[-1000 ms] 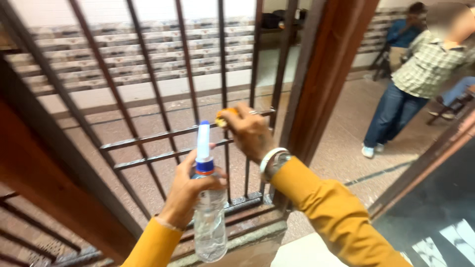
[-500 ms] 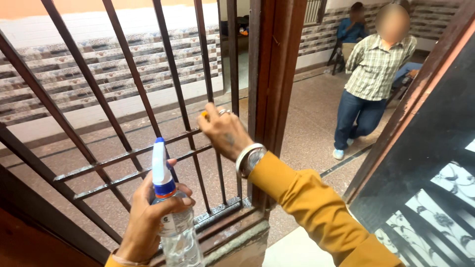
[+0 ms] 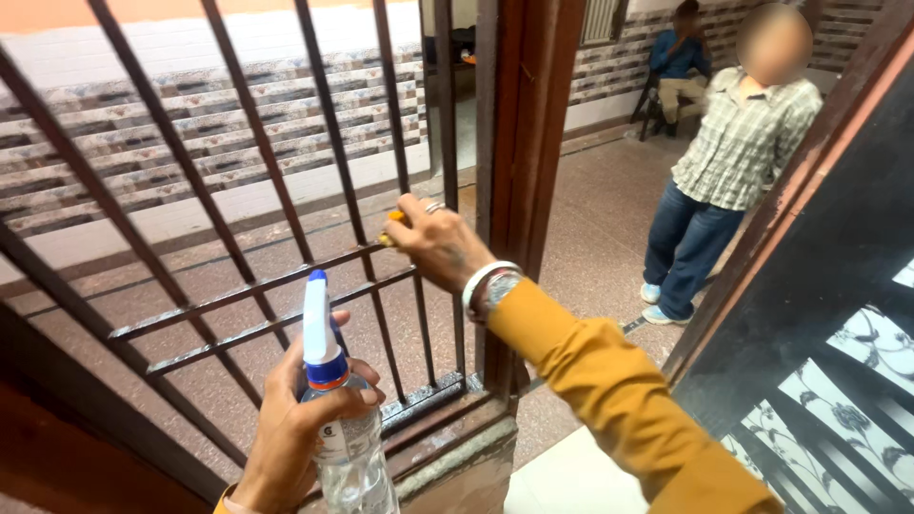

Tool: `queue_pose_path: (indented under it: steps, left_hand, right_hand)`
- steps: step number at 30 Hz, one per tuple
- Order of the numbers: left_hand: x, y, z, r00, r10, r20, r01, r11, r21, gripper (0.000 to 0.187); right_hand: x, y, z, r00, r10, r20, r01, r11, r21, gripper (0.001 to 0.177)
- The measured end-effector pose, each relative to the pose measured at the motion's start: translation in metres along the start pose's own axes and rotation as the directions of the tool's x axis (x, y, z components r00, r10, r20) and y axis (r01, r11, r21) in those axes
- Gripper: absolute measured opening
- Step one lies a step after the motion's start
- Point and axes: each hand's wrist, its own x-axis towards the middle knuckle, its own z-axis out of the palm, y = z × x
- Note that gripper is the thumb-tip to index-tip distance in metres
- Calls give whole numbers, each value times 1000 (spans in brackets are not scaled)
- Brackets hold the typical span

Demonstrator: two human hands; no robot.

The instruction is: The person sprays a clear liquid from a spray bottle onto a metal railing and wipes it with a yellow cloth. The person repeatedly sprays and wipes different sections of the railing throughout the clip.

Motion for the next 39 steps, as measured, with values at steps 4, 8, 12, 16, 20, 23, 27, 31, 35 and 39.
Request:
queue_pose_path:
  steps: [4,8,12,16,20,23,27,31,35,39]
  left_hand:
    - [-2,-3,-2,999,48,20,-47,998,-41,95]
    - [-5,-8,-6,999,49,19,-48,997,-63,92]
    - [-10,-5,-11,999,44,13,-43,998,-53,91]
    - [-20,-1,-13,996,83,11,-83,996,-45,91]
    - [-27,3,-13,997,70,15,-69,997,-38,93]
    - [-28,7,-10,996,91,18,-90,995,-49,94]
    - [-26,7,-2,998,53,17,-53,999,5,96]
    - [-18,2,4,1000,21,2,-21,999,31,99]
    - [-11,-6,1,991,98,88,-96,995,-30,102]
    - [-14,-2,9,1000,6,8,-6,997,74,101]
  right_hand:
    - [21,11,-17,841,-190,-507,118,978,-172,9]
    - [28,26,-17,939,-130,-319,60,973,-221,12]
    - [6,19,-5,957,-282,-71,246,915,-320,13]
    - [10,14,-17,993,-110,48,102,983,151,11]
    - [49,24,-50,944,-25,-328,84,982,167,8]
    - [71,28,-66,883,111,-456,-14,977,211,13]
    - [59,22,-53,881,217,-421,-115,960,254,8]
    - [30,12,-17,920,289,-264,-213,936,279,6]
    - [6,-1,-1,946,307,-103,-266,920,289,9]
    - [-8,-7,-6,935,353,-41,-307,860,409,11]
